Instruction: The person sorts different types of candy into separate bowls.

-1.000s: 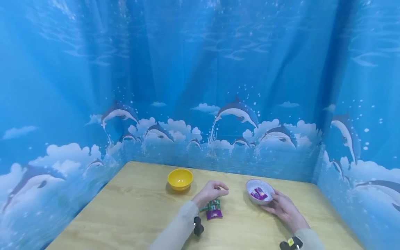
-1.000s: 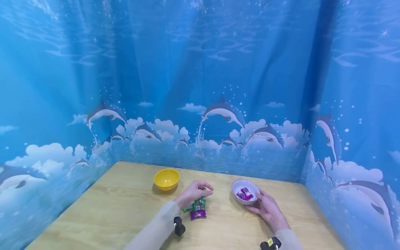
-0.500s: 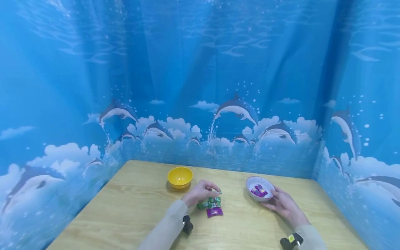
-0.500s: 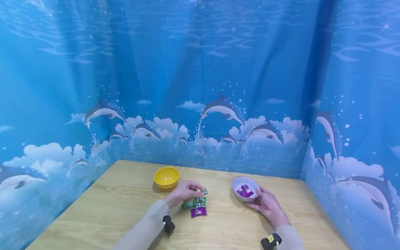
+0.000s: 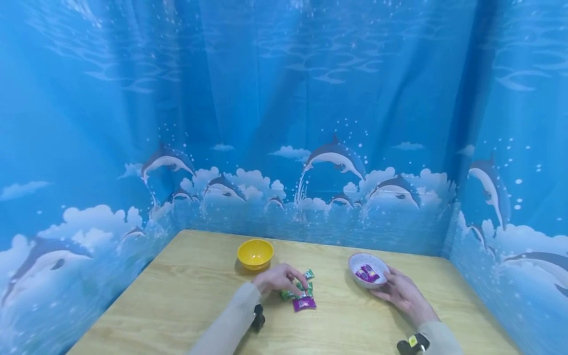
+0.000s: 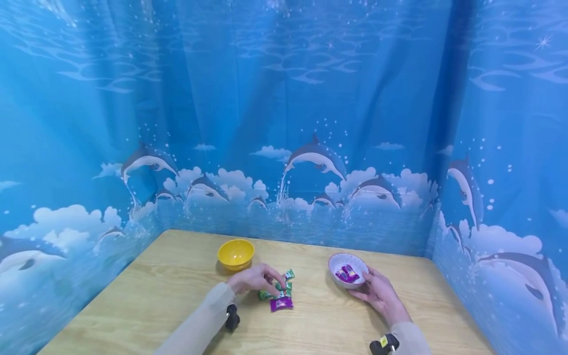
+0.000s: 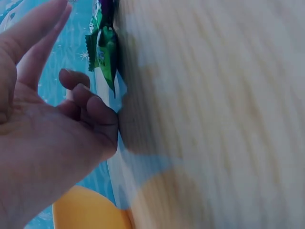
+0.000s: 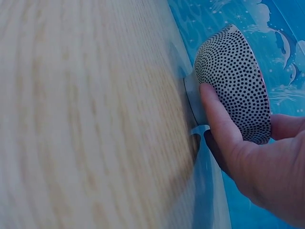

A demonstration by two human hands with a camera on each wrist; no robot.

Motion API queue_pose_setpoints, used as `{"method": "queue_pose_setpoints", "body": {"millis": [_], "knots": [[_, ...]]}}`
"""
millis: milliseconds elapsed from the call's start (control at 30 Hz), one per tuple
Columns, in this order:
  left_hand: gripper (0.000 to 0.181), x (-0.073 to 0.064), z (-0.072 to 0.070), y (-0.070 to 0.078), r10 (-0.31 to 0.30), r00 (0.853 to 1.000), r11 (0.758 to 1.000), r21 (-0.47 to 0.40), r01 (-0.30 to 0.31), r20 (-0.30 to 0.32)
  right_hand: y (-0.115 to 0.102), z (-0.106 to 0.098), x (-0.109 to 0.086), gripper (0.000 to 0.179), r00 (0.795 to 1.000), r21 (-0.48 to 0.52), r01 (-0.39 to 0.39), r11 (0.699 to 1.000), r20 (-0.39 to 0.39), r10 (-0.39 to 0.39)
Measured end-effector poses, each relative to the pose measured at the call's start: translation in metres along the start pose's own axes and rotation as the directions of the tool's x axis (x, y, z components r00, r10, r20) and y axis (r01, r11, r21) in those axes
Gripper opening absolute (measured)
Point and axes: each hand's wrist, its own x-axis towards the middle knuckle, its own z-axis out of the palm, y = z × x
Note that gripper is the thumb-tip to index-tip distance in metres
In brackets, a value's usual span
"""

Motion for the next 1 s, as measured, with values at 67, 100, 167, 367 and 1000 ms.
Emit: {"method": "queue_pose_setpoints", "body": {"millis": [67,100,167,367,1000], "knots": [[0.020,0.0011,-0.0004,0.0002,0.015,0.999,1.000,0.021,-0.015,0.033,0.0007,-0.0004,0.0001,0.059,1.000,0.009,0.001,1.000,-0.006,-0.001],[0.020,0.0014,-0.0006,0.0005,0.015,0.999,1.000,0.025,-0.017,0.049,0.0010,-0.0004,0.0002,0.060,1.000,0.013,0.001,1.000,-0.007,-0.001],[0.021,0.0024,-0.0004,0.0012,0.021,0.996,1.000,0.021,-0.023,0.082,0.0011,-0.0005,-0.0003,0.061,1.000,0.021,0.000,1.000,-0.002,0.000],[0.024,0.0055,0.0031,0.0042,0.015,0.989,1.000,0.024,-0.019,0.147,0.0011,-0.0016,-0.0005,0.064,1.000,0.040,0.005,0.999,0.006,-0.005],[0.028,0.0059,0.0043,0.0079,-0.021,0.966,0.968,0.246,-0.044,0.256,-0.0001,0.0001,0.0005,0.059,1.000,0.023,0.001,1.000,0.003,-0.002]]}}
